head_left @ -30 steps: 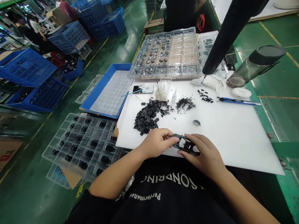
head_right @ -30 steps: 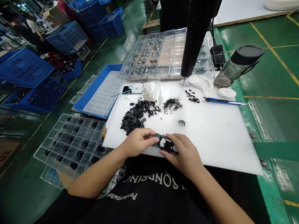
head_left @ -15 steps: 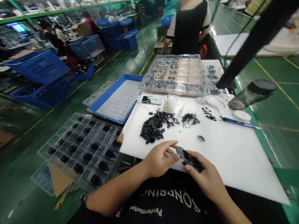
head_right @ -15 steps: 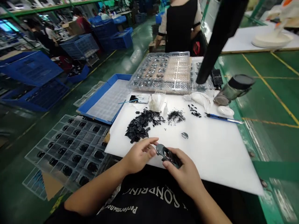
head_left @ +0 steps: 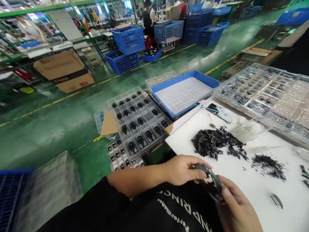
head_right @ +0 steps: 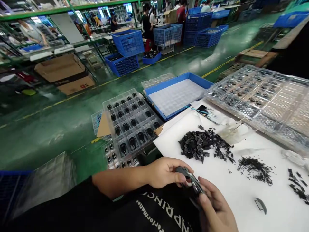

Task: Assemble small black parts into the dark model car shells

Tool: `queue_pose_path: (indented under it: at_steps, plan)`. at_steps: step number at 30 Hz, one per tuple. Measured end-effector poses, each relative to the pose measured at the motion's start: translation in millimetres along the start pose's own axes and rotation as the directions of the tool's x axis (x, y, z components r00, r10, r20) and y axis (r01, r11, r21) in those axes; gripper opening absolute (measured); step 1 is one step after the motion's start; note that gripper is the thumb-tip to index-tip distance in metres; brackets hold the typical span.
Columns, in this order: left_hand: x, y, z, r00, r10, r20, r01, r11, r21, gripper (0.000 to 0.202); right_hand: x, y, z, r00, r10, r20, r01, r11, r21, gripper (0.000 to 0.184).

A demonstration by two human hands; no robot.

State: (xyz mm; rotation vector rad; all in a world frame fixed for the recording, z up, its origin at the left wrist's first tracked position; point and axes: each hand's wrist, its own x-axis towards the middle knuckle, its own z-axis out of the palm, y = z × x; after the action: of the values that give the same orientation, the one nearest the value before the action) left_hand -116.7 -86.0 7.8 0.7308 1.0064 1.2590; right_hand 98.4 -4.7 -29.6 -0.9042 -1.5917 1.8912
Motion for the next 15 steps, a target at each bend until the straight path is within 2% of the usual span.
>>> queue_pose_path:
  at_steps: [1,3,8,12,15]
  plan:
    - [-4,-1,-2.6,1.0,0.007,-0.016,-0.007,1.0,0.001,0.059,0,0,6,0.996,0.086,0.0,-0.086,0.994,0.067,0.031]
    - [-10,-1,-5.7,0.998,0.016,-0.066,-0.015,1.0,0.015,0.054,2,-6,22,0.987,0.158,-0.006,-0.155,0.974,0.168,0.028]
    - [-15,14,-5.3,0.992,-0.013,-0.124,0.023,0.997,0.077,0.047,6,-34,56,0.981,0.187,-0.059,-0.156,0.926,0.343,0.023]
    - [-13,22,0.7,0.995,-0.01,-0.104,0.024,0.991,0.13,0.046,2,-44,61,0.978,0.189,-0.088,-0.129,0.877,0.462,0.023]
    - [-10,24,5.3,0.996,-0.018,-0.089,0.03,0.99,0.138,0.047,-2,-44,59,0.97,0.195,-0.144,-0.11,0.883,0.457,0.024]
